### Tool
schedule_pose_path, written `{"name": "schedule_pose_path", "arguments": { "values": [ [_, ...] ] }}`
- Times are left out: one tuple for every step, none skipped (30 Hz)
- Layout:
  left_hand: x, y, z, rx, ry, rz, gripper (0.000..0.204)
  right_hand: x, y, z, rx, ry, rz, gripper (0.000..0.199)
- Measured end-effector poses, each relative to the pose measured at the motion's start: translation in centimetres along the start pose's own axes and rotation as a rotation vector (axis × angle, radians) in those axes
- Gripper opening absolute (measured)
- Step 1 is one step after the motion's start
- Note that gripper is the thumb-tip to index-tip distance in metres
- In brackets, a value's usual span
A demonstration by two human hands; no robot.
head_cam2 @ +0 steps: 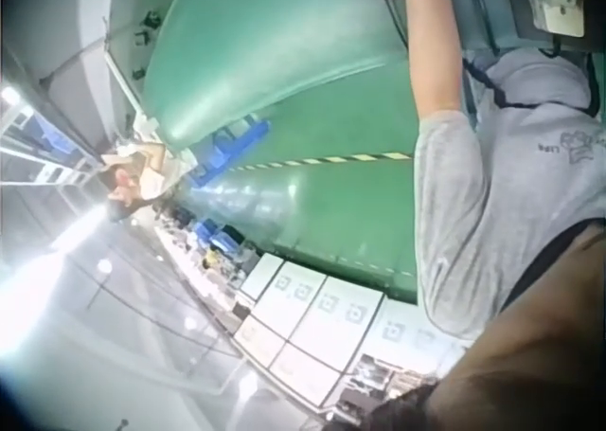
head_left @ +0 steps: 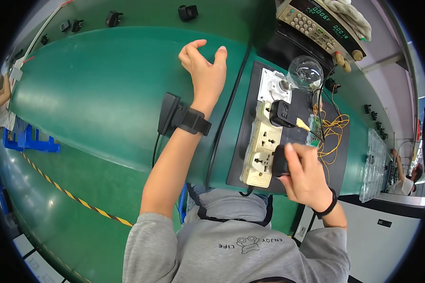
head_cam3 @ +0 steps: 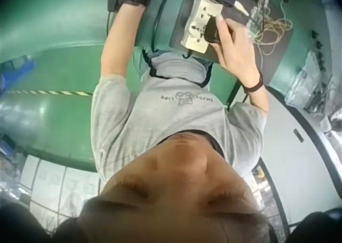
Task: The person tests power adapters by plugging them into a power strip, touching a probe to the adapter, and monitoring a digital meter. After each test, the person removes the probe and the adapter before repeating the process with another unit.
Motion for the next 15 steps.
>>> {"name": "schedule_pose_path", "arguments": {
  "values": [
    [0.1,0.0,-0.2,0.006,0.004,0.009,0.045,-0.5,0.1,-0.1,-0.019,-0.007,0.064,0.08],
    [0.0,-0.2,-0.1,0.009,0.003,0.013,0.045,-1.0,-0.1,0.0,-0.046,-0.019,0.131,0.081],
    [0.0,-0.3,-0.1,0.0,0.011,0.016,0.044,-0.8,0.0,0.4,-0.026,-0.073,0.122,0.08],
    [-0.1,-0.4,-0.2,-0.011,0.02,0.02,0.044,-0.8,0.1,0.7,-0.03,-0.073,0.119,0.08],
    [-0.2,-0.5,-0.1,-0.011,0.019,0.029,0.044,-1.2,0.1,1.1,-0.022,-0.105,0.161,0.078],
    [-0.2,-0.6,0.0,-0.023,0.041,0.033,0.043,-1.5,0.2,1.5,-0.015,-0.137,0.201,0.077],
    [-0.3,-0.6,0.0,-0.038,0.063,0.038,0.043,-1.3,0.6,1.6,-0.044,-0.131,0.204,0.073],
    [-0.5,-0.7,0.2,-0.042,0.06,0.049,0.043,-1.5,0.6,1.5,-0.055,-0.134,0.199,0.073],
    [-0.7,-0.6,0.2,-0.05,0.07,0.058,0.042,-2.0,0.6,1.3,-0.055,-0.112,0.201,0.071],
    [-1.1,-0.6,0.1,-0.06,0.079,0.069,0.042,-2.2,0.4,1.0,-0.057,-0.09,0.2,0.07],
    [-1.4,-0.9,-0.6,-0.076,0.063,0.065,0.036,-2.4,0.2,0.5,-0.06,-0.013,0.197,0.07],
    [-1.7,-1.3,-1.1,-0.093,0.057,0.082,0.036,-2.4,0.1,0.4,-0.062,0.019,0.237,0.069],
    [-2.2,-1.7,-2.3,-0.19,0.024,0.121,0.031,-2.2,0.0,0.0,-0.075,0.112,0.255,0.068],
    [-2.3,-2.3,-3.5,-0.293,-0.006,0.157,0.027,-2.1,0.1,-0.1,-0.08,0.206,0.265,0.068],
    [-2.6,-3.0,-4.5,-0.385,-0.058,0.2,0.021,-1.6,0.2,-0.7,-0.09,0.195,0.233,0.068]
  ]
}}
Point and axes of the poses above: each hand's wrist, its own y-axis towards the middle knuckle, its own x-axis out of the back of the hand, z = x × y, the point moved 7 cm from there along y, towards the middle knuckle
